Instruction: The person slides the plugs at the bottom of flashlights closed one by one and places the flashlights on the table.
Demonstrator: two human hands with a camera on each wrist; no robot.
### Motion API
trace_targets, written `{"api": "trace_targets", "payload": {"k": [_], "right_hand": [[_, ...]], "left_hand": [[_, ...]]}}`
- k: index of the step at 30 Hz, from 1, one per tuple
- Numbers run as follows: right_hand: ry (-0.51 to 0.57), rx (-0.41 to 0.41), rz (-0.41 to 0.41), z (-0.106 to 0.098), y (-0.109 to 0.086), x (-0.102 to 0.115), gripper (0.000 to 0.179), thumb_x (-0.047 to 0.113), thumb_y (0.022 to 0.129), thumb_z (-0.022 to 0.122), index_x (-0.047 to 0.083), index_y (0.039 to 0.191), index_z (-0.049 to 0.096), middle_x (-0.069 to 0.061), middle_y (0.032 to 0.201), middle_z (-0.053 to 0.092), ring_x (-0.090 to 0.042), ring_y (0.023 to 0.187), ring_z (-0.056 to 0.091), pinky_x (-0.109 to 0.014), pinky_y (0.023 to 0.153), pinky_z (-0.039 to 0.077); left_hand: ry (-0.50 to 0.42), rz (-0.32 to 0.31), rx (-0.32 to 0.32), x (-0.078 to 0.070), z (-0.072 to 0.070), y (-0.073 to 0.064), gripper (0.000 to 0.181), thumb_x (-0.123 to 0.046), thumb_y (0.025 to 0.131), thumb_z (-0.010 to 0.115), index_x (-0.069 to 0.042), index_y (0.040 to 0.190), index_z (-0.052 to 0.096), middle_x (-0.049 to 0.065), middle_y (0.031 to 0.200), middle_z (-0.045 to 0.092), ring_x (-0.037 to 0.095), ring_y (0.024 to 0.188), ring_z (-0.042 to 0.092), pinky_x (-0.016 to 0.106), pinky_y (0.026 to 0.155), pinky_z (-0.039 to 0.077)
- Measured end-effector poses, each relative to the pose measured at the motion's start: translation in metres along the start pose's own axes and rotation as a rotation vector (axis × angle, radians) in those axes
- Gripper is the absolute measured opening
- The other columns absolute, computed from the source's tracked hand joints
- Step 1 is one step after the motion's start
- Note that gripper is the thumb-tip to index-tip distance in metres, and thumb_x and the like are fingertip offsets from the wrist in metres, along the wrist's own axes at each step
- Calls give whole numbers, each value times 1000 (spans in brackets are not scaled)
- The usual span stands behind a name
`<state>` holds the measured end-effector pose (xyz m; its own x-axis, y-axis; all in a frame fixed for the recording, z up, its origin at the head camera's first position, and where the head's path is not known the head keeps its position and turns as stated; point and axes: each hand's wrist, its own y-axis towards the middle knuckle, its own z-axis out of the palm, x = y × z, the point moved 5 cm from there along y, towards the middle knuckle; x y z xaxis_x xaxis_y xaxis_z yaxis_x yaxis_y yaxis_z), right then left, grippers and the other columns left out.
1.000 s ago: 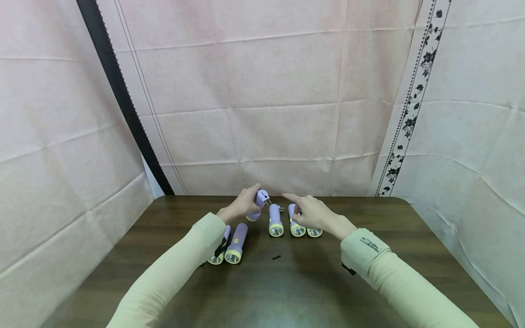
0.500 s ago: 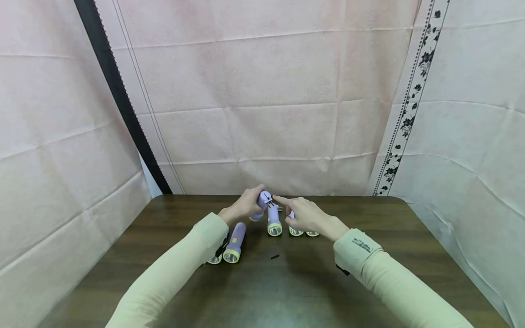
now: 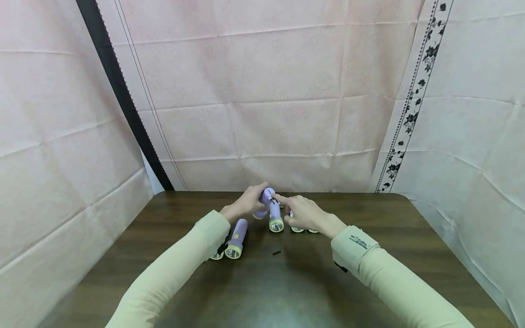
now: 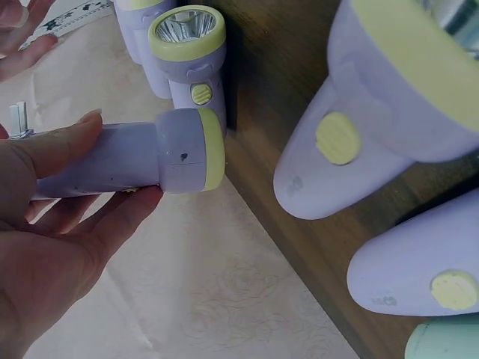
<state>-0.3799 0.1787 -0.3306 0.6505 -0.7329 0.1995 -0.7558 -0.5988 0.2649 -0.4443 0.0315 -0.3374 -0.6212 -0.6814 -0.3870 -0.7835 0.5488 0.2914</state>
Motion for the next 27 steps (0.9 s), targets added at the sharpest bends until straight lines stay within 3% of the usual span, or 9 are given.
{"api": "trace_targets", "payload": {"k": [5,14,27], "right_hand": [[26,11,-1,6,0,0,74,3,80,60,16,149,36,3,77,61,-3,63,51,-21,54,40],[-19,-23,-25,6,0,1,76,-2,78,58,13,150,35,9,58,50,-1,51,39,-19,48,32],[-27,21,22,8,4,1,79,2,81,62,18,152,31,10,60,51,-3,52,41,-21,51,34]], "left_hand": [[1,-4,-6,1,2,-2,44,-4,74,80,-10,109,54,10,100,67,26,91,63,38,80,51],[-6,-5,-1,0,6,0,43,-4,75,79,-8,110,54,10,100,67,26,91,64,38,79,52],[-9,-9,9,1,5,-1,41,-5,75,80,-8,105,53,9,97,66,23,88,63,35,76,52]]}}
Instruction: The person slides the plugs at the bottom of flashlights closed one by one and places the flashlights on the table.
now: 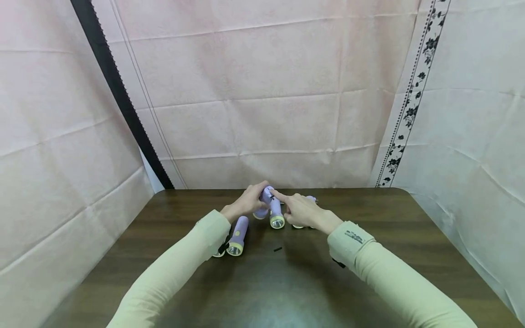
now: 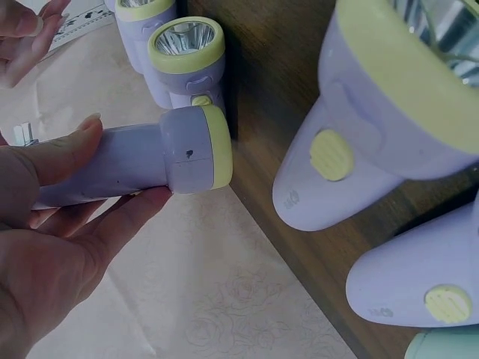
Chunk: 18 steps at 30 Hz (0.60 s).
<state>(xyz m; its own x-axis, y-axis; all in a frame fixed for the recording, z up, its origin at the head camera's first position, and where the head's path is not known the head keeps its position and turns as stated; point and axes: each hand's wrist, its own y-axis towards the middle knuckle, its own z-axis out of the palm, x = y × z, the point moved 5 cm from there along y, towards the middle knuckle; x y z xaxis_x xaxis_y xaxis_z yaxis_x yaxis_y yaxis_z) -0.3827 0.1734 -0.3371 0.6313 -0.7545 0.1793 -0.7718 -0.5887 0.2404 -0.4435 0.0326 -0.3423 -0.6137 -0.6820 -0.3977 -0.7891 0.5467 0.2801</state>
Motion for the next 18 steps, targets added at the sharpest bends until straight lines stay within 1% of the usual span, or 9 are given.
{"api": "trace_targets", "payload": {"k": [8,13,15,18], "right_hand": [[25,1,19,-3,2,-1,80,2,80,60,20,152,29,6,60,53,-4,51,40,-22,49,33],[35,-12,30,-3,2,-2,80,0,79,59,21,152,31,7,61,51,-4,52,40,-22,49,34],[38,-17,30,-3,2,-3,79,0,79,58,21,151,32,8,61,51,-4,53,41,-22,49,34],[35,-32,21,-5,3,-4,79,0,80,59,21,151,32,9,62,52,-4,53,42,-22,49,35]], "left_hand": [[-7,13,-20,-5,-2,2,43,-5,73,81,-7,108,56,11,101,68,27,91,65,37,79,52],[-33,12,-4,-10,-4,1,44,-6,74,81,-6,109,55,12,102,67,27,92,65,37,80,52],[-31,7,6,-10,-4,1,44,-8,74,82,-7,109,55,11,102,67,25,92,65,36,80,52],[-28,9,5,-12,-5,2,45,-9,75,82,-8,111,56,10,102,67,24,92,65,34,80,52]]}}
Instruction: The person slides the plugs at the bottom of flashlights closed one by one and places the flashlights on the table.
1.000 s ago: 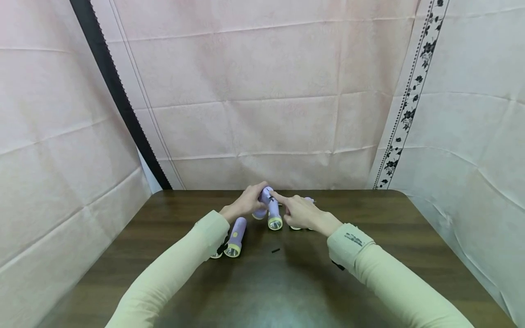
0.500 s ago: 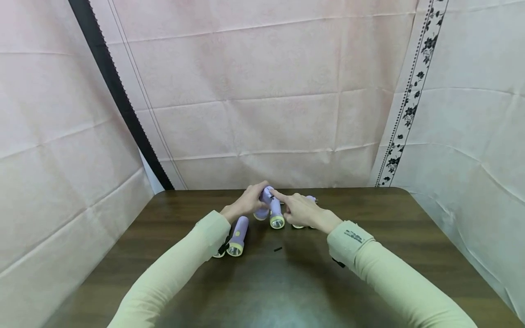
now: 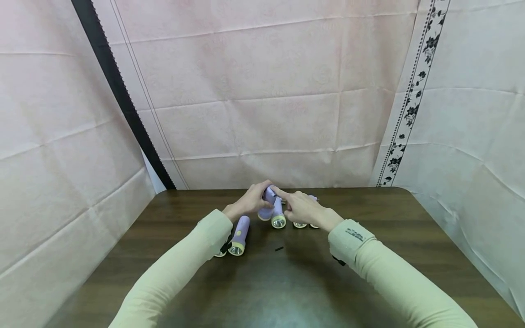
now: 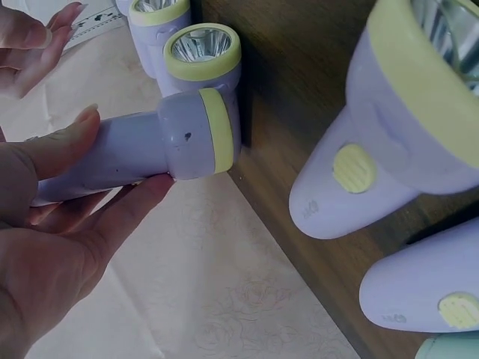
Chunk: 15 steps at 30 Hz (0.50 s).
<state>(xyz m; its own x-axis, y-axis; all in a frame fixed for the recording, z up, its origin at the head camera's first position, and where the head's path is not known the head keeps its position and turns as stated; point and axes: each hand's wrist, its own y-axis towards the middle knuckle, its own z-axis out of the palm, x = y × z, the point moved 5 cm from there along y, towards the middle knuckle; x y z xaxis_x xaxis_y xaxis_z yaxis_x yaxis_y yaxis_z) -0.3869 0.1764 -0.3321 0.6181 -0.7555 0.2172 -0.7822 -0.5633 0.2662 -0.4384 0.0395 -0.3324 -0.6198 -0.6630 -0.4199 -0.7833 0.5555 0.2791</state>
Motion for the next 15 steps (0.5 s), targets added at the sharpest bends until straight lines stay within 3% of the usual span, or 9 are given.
{"api": "trace_targets", "payload": {"k": [5,10,15], "right_hand": [[-13,-30,-8,-3,0,-1,79,2,80,61,22,151,32,9,63,57,-4,54,46,-23,51,38],[6,-13,-13,-5,-1,2,81,4,80,60,21,152,28,6,72,62,-5,60,51,-24,55,42],[21,-45,-11,-12,-2,2,83,3,82,61,15,154,23,4,76,64,-5,61,52,-25,59,43]], "left_hand": [[36,3,6,-1,-4,1,48,-13,76,81,-9,115,55,10,104,68,24,94,65,34,81,53],[127,-43,50,0,-10,-2,51,-20,78,81,-12,119,52,8,103,68,23,91,66,34,78,53],[150,-94,71,2,-19,-6,58,-27,80,79,-14,125,45,6,99,66,20,85,64,33,73,52]]}}
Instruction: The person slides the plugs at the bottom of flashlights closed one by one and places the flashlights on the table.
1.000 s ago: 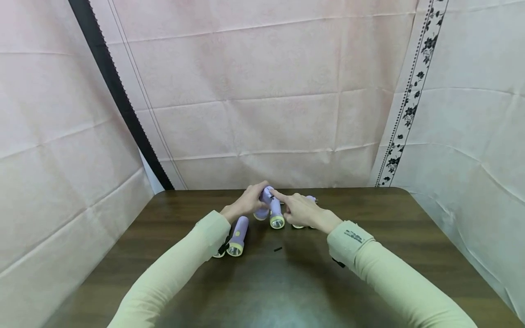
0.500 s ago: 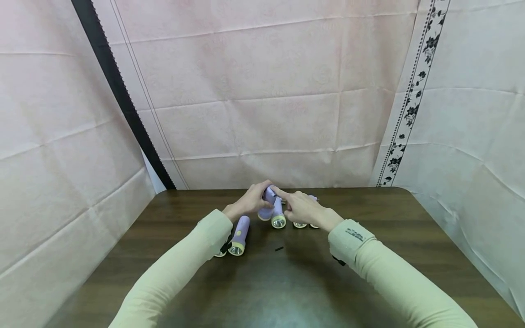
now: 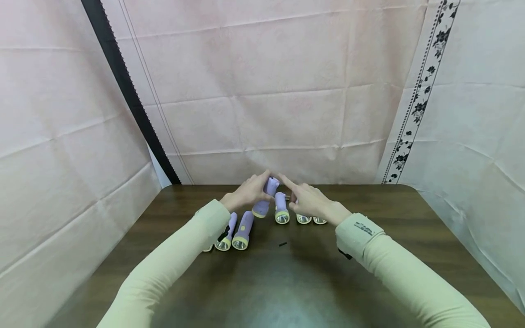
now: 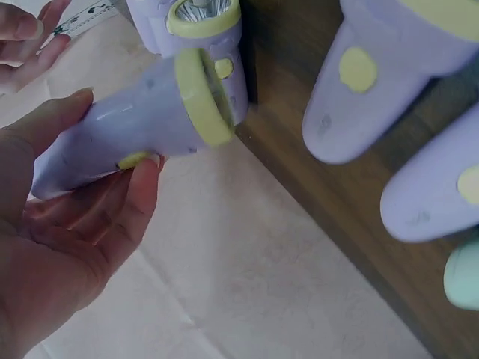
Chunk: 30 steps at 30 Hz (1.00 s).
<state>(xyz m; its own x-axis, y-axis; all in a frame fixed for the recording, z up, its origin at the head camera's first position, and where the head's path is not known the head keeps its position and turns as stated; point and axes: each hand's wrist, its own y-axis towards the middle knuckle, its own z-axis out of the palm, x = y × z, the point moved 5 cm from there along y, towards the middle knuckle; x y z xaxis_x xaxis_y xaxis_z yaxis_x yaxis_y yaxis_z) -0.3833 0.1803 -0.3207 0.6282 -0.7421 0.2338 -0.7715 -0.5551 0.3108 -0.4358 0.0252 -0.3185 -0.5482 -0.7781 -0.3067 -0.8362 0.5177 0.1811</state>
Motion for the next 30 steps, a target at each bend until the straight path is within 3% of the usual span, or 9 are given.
{"api": "trace_targets", "payload": {"k": [4,8,13,15,20,22,26,30], "right_hand": [[-23,-26,-3,-5,-1,-3,79,5,83,62,9,152,25,4,74,64,-5,59,51,-26,59,43],[-54,-9,21,-4,-1,-7,78,9,83,62,11,152,26,7,72,61,-6,61,51,-28,59,44],[-69,2,48,-2,-2,-9,75,10,83,62,11,151,29,6,76,64,-8,67,54,-33,63,47],[-66,0,45,-2,-3,-9,73,9,83,61,10,150,31,4,78,65,-9,68,55,-34,64,47],[-63,13,36,0,-2,-8,70,7,84,60,8,149,34,3,76,64,-10,66,54,-31,61,46],[-67,20,38,0,-2,-8,71,7,84,60,9,150,33,3,76,63,-9,65,54,-31,60,45],[-63,24,42,0,-2,-9,71,7,84,60,11,150,33,2,77,63,-10,65,53,-30,58,44],[-48,22,46,1,-2,-10,72,6,83,58,13,150,33,1,78,64,-10,64,53,-28,56,43]], "left_hand": [[-4,-33,30,2,-2,-2,62,-32,82,77,-16,130,41,6,100,63,19,84,62,30,69,51],[39,-77,73,4,7,-4,66,-37,82,76,-15,135,42,10,110,62,22,86,62,29,66,52],[145,-144,147,9,28,-5,75,-41,80,76,-12,140,43,13,128,59,27,104,62,34,84,51],[163,-176,168,11,35,-6,69,-40,79,77,-10,135,49,12,122,61,26,100,64,35,82,52],[184,-254,217,17,49,-12,42,-37,78,78,-10,105,59,7,92,63,18,59,64,30,58,51],[189,-279,237,19,54,-15,36,-37,79,78,-11,96,59,5,85,62,16,50,62,28,52,49],[184,-310,257,20,58,-18,31,-37,78,78,-12,85,61,3,78,62,16,49,62,28,48,49],[224,-291,247,19,61,-16,29,-38,77,78,-14,81,62,2,79,62,17,60,62,29,52,49]]}}
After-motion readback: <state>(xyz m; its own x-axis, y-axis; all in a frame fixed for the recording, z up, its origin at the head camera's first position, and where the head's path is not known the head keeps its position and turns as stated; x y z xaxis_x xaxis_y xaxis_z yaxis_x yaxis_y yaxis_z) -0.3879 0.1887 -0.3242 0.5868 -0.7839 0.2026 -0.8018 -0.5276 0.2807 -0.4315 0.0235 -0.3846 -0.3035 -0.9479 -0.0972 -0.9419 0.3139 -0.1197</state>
